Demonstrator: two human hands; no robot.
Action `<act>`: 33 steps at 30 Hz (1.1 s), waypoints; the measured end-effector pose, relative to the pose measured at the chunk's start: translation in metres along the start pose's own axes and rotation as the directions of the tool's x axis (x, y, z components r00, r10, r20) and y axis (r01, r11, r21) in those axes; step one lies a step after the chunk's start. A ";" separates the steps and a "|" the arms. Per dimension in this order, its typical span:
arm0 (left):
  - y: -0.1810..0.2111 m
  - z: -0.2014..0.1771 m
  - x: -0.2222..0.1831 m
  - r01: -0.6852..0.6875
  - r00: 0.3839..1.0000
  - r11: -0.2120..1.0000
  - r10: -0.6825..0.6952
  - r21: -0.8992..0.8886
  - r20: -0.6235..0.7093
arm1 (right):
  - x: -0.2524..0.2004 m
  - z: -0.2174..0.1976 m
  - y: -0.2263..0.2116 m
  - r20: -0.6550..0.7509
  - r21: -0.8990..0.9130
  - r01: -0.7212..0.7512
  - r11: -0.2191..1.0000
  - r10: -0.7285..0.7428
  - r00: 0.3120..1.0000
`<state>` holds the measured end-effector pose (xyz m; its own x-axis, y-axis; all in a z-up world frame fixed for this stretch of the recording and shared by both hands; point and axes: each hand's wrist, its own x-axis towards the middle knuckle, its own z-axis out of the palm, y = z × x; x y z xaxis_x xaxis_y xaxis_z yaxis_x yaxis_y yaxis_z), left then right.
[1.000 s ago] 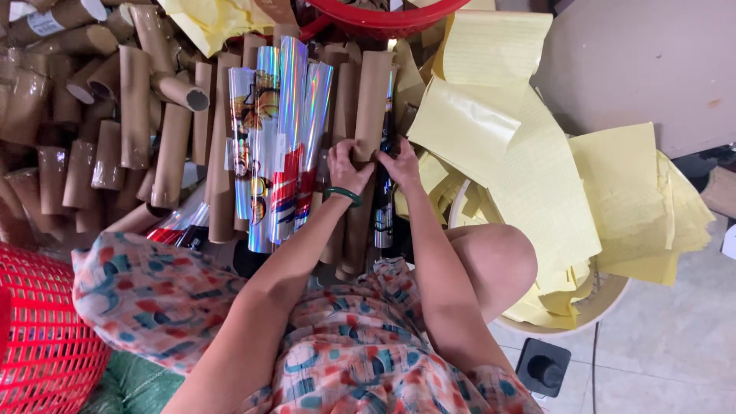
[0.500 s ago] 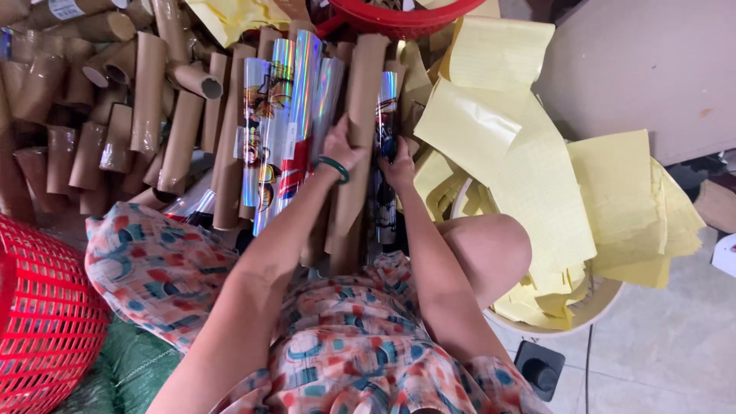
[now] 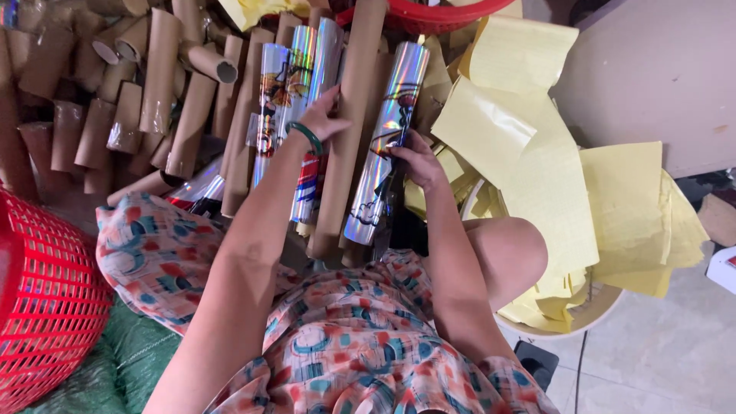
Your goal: Wrapping cardboard tubes with yellow paper, cutting the paper to size, and applying small labels.
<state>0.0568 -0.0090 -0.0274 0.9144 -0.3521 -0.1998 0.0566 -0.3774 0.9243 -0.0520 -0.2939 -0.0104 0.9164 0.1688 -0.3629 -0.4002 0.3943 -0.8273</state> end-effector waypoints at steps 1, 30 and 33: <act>0.003 -0.004 0.002 0.004 1.000 1.000 -0.004 -0.002 0.001 | 0.000 0.002 -0.003 -0.001 0.000 -0.004 1.000 0.004 1.000; 0.053 0.019 -0.023 0.273 0.938 0.689 -0.037 0.671 -0.344 | -0.012 -0.014 -0.045 -0.357 -0.882 -0.120 0.455 -0.480 0.802; 0.020 0.022 -0.025 0.388 0.914 0.645 -0.175 0.659 -0.366 | -0.020 -0.002 -0.054 -0.364 -0.841 -0.062 0.538 -0.477 0.800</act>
<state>0.0263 -0.0268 -0.0112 0.9725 0.0583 -0.2255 0.1271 -0.9441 0.3041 -0.0487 -0.3208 0.0410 0.9227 -0.3819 -0.0523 -0.2751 -0.5576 -0.7832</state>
